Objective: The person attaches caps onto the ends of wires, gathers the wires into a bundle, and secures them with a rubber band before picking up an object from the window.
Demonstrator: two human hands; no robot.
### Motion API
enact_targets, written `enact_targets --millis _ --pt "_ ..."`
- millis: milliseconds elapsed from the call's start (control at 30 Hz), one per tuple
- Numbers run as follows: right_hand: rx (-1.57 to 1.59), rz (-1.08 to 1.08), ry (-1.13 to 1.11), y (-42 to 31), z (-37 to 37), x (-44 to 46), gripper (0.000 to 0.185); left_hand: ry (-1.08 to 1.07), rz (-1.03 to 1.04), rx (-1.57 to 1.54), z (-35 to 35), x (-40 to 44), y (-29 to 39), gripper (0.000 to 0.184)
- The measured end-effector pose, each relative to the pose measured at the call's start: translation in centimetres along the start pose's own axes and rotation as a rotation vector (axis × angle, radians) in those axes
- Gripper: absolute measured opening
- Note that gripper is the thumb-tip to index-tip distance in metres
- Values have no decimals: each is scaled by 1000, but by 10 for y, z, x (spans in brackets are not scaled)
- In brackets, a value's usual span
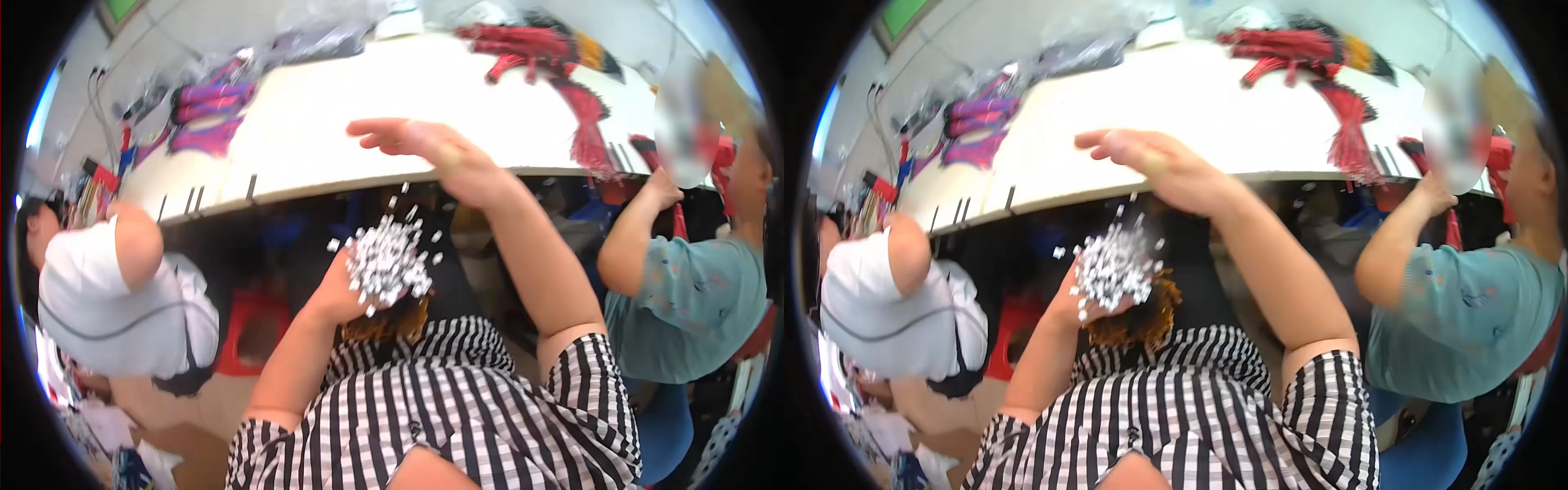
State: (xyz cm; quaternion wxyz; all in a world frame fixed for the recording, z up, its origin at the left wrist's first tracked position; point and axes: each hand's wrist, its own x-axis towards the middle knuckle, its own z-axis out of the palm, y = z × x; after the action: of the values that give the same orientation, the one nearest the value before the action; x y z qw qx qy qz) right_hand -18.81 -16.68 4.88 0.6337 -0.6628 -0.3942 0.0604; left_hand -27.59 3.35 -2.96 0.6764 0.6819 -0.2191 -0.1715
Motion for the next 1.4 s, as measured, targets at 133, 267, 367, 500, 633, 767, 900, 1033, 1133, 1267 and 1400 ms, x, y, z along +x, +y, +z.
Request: enact_targets --millis 133,267,367,500,633,767,900,1033,1133,1267,1400 --pt "145 143 -229 5 16 -3 50 -133 33 26 -6 -1 -14 41" --pt "147 72 -281 -11 37 -23 56 6 -103 -261 -11 1 -21 47" --pt "-335 -42 -213 -10 40 -27 58 81 -1 12 -6 -3 -10 55" --pt "-300 81 -199 -13 44 -31 53 -5 -17 -88 -4 0 -6 56" --pt "-192 162 -247 -11 40 -31 47 58 -109 -296 4 -4 -3 54" --pt "-448 -251 -260 -33 21 -15 54 23 -47 87 8 2 24 48" --pt "-792 -362 -379 -20 64 -19 47 94 376 635 6 9 -23 64" --pt "-743 -201 -501 -21 68 -16 39 148 75 400 5 3 -23 67" --pt "-365 -348 -93 -60 42 -9 35 112 99 193 4 -3 12 63" --pt "-114 -632 213 -108 3 -16 27 198 92 154 -10 -18 21 35" --pt "-652 -547 529 -107 -28 -42 22 484 36 10 -55 -63 9 35"
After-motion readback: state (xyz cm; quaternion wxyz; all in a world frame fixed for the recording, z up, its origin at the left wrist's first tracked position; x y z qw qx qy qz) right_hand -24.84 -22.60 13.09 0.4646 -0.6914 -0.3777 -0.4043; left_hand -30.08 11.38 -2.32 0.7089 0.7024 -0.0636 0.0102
